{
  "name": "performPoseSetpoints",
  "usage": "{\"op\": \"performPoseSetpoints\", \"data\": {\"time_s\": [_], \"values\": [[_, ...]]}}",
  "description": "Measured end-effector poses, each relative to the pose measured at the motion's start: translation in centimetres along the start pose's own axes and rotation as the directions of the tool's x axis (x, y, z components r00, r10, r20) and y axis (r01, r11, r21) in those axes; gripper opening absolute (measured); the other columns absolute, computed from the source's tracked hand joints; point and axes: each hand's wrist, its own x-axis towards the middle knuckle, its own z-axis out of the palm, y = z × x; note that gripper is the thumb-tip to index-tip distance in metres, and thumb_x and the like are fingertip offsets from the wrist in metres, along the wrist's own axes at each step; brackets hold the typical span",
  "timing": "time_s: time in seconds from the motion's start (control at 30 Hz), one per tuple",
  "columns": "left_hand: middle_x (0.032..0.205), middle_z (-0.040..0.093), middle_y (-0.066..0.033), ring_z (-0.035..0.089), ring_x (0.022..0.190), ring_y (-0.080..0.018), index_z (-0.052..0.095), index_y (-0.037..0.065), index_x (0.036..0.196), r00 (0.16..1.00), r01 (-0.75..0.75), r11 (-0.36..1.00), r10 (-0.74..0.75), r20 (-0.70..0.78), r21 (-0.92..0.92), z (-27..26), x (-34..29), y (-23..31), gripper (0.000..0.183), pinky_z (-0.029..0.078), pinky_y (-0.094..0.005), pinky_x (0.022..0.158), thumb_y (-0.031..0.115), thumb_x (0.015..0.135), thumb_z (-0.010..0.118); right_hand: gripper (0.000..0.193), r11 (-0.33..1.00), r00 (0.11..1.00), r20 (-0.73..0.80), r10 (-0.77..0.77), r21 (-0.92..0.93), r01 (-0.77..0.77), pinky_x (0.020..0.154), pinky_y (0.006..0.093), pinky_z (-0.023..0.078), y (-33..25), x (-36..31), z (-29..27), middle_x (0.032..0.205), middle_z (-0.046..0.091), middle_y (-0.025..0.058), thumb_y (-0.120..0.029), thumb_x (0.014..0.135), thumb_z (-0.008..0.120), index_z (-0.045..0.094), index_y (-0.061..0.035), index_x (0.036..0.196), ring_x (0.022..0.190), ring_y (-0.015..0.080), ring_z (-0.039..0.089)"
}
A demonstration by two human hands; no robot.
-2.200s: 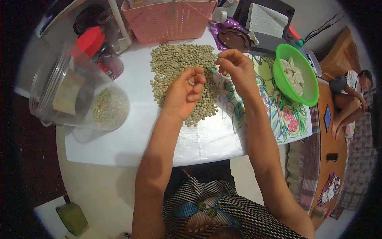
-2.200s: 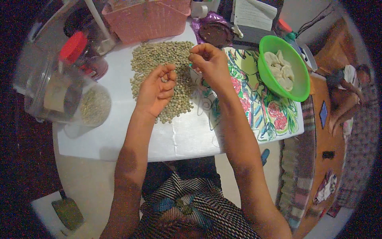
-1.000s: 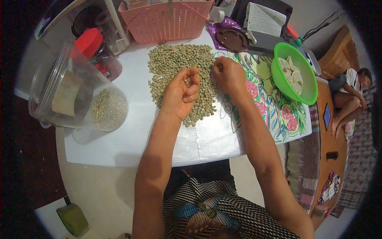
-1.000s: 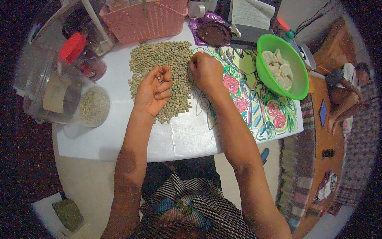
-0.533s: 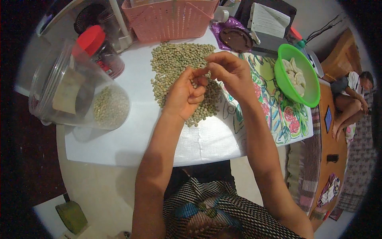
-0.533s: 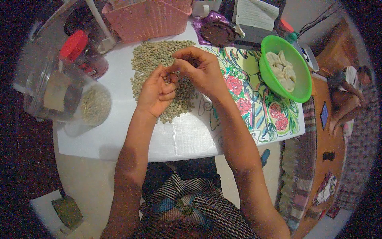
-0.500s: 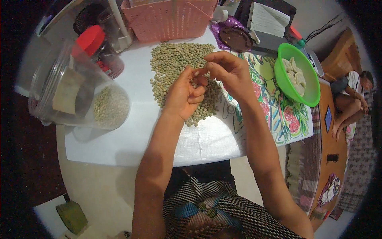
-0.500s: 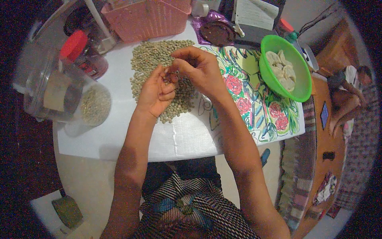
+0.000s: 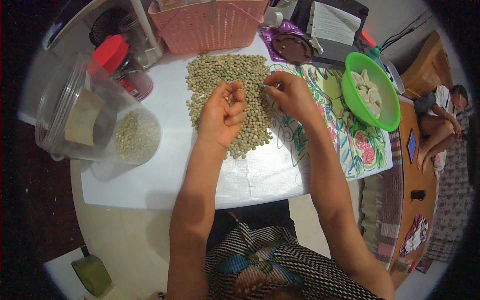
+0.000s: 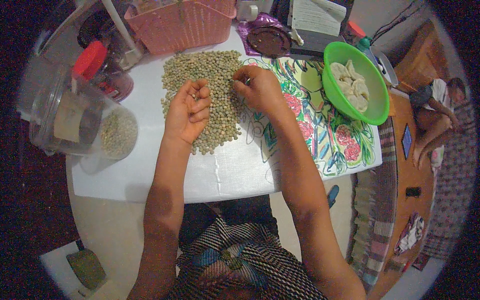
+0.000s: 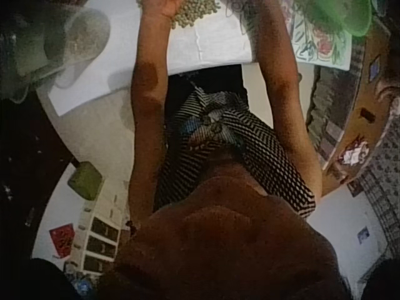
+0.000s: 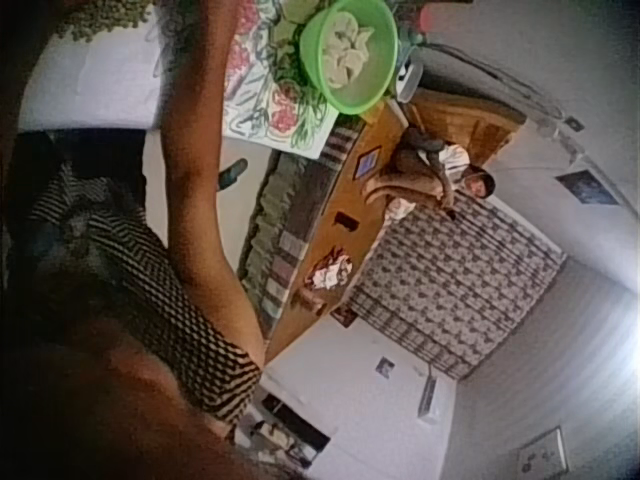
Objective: The person sorts dried beans by hand, picking through a pile on the table and separating individual beans.
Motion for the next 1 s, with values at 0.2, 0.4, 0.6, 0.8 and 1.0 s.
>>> {"op": "performPoseSetpoints", "data": {"time_s": [0.2, 0.4, 0.6, 0.8, 1.0], "values": [[0.071, 0.046, -0.0035, 0.034, 0.045, -0.0044, 0.049, 0.003, 0.093, 1.0, -0.006, 1.0, 0.007, 0.02, -0.026, -0.2, -0.1, 0.3, 0.025, 0.022, -0.0144, 0.031, 0.025, 0.088, 0.039, 0.02, 0.983, 0.996, 0.073, -0.06, -0.166, 0.071, 0.065, 0.0341, 0.045, -0.2, -0.1, 0.7, 0.078, 0.059, 0.0129, -0.014, 0.066, 0.062, 0.06, -0.0059, 0.084, 0.073, 0.0282, 0.058], [0.071, 0.046, -0.0039, 0.034, 0.045, -0.0045, 0.048, 0.003, 0.093, 0.999, 0.005, 1.0, -0.005, 0.039, -0.019, 0.0, 0.0, 0.1, 0.025, 0.022, -0.0144, 0.031, 0.026, 0.088, 0.038, 0.019, 0.96, 0.982, 0.107, -0.154, -0.221, 0.174, 0.064, 0.0373, 0.045, -0.1, -0.2, 1.2, 0.076, 0.057, 0.0135, -0.011, 0.064, 0.061, 0.059, -0.0064, 0.082, 0.071, 0.0307, 0.056], [0.071, 0.046, -0.004, 0.034, 0.045, -0.0044, 0.048, 0.003, 0.093, 1.0, -0.002, 1.0, 0.002, 0.027, 0.005, -0.1, -0.1, 0.2, 0.026, 0.022, -0.0143, 0.031, 0.027, 0.088, 0.039, 0.012, 0.967, 0.986, 0.064, -0.156, -0.195, 0.166, 0.063, 0.0377, 0.044, -0.4, -0.2, 1.3, 0.074, 0.056, 0.0151, -0.007, 0.065, 0.059, 0.059, -0.0034, 0.076, 0.07, 0.0314, 0.055], [0.071, 0.046, -0.0039, 0.034, 0.045, -0.0043, 0.048, 0.003, 0.092, 0.999, -0.002, 1.0, 0.001, 0.035, 0.008, -0.1, 0.0, 0.0, 0.026, 0.022, -0.0143, 0.031, 0.027, 0.087, 0.04, 0.012, 0.981, 0.993, 0.05, -0.111, -0.155, 0.117, 0.063, 0.037, 0.045, -0.6, -0.3, 1.0, 0.075, 0.058, 0.017, -0.004, 0.066, 0.056, 0.061, -0.0027, 0.077, 0.068, 0.0317, 0.057], [0.072, 0.047, -0.0041, 0.034, 0.045, -0.0042, 0.049, 0.003, 0.093, 0.999, 0.007, 1.0, -0.007, 0.052, 0.013, -0.1, 0.0, 0.0, 0.026, 0.022, -0.0144, 0.031, 0.027, 0.087, 0.04, 0.016, 0.982, 0.999, 0.048, -0.025, -0.185, 0.033, 0.063, 0.0362, 0.045, -0.2, -0.2, 0.6, 0.076, 0.059, 0.0176, -0.003, 0.066, 0.053, 0.061, -0.0028, 0.08, 0.069, 0.0318, 0.057]]}}
